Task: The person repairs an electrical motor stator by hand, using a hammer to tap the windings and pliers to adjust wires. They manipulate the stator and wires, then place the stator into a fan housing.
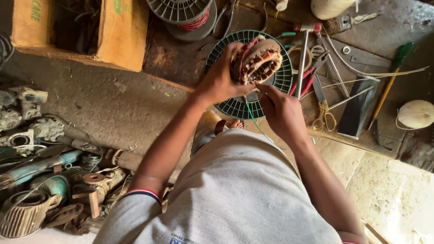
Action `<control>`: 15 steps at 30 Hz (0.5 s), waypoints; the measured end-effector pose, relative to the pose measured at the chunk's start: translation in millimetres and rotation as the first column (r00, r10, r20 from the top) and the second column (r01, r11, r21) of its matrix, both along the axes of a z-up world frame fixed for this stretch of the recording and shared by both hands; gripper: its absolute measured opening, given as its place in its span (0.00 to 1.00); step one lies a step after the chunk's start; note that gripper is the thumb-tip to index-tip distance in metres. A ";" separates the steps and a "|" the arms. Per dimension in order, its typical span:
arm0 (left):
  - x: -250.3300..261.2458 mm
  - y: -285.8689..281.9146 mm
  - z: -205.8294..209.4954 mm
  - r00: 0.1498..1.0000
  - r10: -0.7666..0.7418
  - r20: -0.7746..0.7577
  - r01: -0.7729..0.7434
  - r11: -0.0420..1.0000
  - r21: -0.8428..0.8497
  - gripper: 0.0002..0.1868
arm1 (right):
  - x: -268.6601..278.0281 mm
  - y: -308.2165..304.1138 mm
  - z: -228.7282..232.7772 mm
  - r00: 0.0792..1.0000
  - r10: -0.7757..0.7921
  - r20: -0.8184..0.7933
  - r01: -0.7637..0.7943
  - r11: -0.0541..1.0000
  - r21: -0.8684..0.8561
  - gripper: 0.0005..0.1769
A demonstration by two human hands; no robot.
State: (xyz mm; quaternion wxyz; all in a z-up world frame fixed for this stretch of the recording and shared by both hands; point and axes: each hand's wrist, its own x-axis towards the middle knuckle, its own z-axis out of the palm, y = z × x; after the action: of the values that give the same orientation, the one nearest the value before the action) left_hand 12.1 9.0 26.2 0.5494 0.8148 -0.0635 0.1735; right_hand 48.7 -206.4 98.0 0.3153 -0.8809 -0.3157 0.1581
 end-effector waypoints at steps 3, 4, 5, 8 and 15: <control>-9.9 -9.2 -11.7 0.995 0.092 0.045 -0.094 0.994 0.058 0.55 | -14.2 -12.9 -0.1 0.997 -0.027 0.069 0.023 0.998 0.064 0.14; -11.7 -8.8 -15.0 0.996 0.089 0.028 -0.090 0.995 0.035 0.54 | -17.5 -15.1 0.9 0.993 -0.024 0.114 0.012 0.995 0.100 0.14; -13.1 -9.4 -17.8 0.996 0.087 0.011 -0.087 0.996 0.008 0.54 | -19.3 -17.3 2.7 0.989 -0.032 0.147 0.017 0.994 0.106 0.14; -12.1 -10.8 -20.5 0.996 0.085 -0.029 -0.086 0.996 -0.022 0.52 | -19.5 -17.0 6.2 0.973 -0.044 0.227 0.020 0.994 0.109 0.15; -11.7 -12.5 -26.8 0.991 0.128 0.050 -0.130 0.991 0.044 0.50 | -22.3 -4.8 -8.2 0.973 -0.041 0.229 0.033 0.999 0.040 0.16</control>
State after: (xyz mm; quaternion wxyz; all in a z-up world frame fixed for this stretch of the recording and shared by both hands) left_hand 0.4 -3.5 -0.6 0.5159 0.8257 -0.0278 0.2265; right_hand 26.4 -211.3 89.8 0.2952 -0.8932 -0.3365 0.0436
